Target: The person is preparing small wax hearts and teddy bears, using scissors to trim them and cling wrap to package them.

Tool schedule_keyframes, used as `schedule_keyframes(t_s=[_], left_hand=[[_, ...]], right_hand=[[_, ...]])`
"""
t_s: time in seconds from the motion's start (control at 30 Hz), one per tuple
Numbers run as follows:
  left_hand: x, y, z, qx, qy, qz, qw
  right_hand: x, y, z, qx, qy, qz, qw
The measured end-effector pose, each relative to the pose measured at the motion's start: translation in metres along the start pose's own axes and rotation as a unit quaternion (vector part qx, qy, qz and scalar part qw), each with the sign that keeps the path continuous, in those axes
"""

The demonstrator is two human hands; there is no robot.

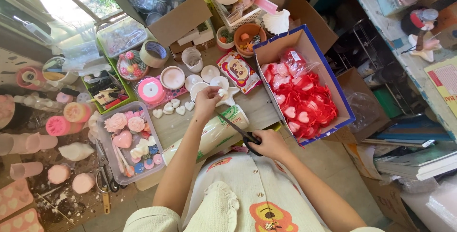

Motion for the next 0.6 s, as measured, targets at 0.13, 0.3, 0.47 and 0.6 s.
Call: schedule_keyframes(t_s=[0.13,0.3,0.47,0.6], left_hand=[[0.006,0.002,0.041,-0.037,0.018,0.03,0.999],[-0.031,0.037,0.082,0.085,0.384,-0.005,0.919],[-0.071,0.083,0.15,0.066,0.426,-0.072,0.899],[-0.085,0.113,0.201,0.0,0.391,-0.087,0.916]], right_hand=[[0.026,0.03,0.03,-0.039,-0.053,0.078,0.995],[0.095,0.094,0.133,-0.264,0.097,0.322,0.904],[0.132,0.078,0.107,-0.203,0.15,0.368,0.895],[0.19,0.076,-0.036,0.027,-0.037,0.448,0.893]])
Point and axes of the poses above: each hand's wrist, its own y-axis away from the middle knuckle, its own x-axis out of the back of the hand, z = x × y, the point moved 10 cm from there along -y, towards the middle knuckle, and after that the axes turned 2 degrees about -z, right-handed, at the moved point
